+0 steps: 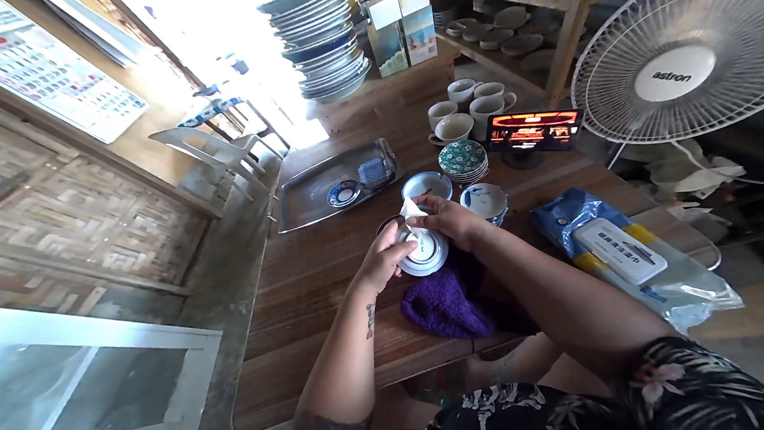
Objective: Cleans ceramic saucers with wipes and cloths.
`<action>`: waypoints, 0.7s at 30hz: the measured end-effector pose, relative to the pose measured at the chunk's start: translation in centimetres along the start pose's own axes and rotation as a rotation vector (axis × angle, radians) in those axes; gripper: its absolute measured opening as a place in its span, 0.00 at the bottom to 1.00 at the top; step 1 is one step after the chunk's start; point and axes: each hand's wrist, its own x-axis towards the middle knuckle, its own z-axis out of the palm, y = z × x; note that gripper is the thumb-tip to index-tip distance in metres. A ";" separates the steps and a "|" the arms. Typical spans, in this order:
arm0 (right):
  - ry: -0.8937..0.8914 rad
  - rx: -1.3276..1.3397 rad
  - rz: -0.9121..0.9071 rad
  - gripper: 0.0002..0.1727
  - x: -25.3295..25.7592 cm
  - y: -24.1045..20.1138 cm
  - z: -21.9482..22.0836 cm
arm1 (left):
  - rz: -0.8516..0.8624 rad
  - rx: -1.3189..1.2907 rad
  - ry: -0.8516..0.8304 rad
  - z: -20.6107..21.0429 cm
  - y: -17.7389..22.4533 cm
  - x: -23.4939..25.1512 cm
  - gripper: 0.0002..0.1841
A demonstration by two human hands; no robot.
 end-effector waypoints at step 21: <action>0.002 0.309 -0.096 0.35 -0.1 0.7 0.5 | 0.247 -0.359 0.366 1.2 -0.9 0.7 0.20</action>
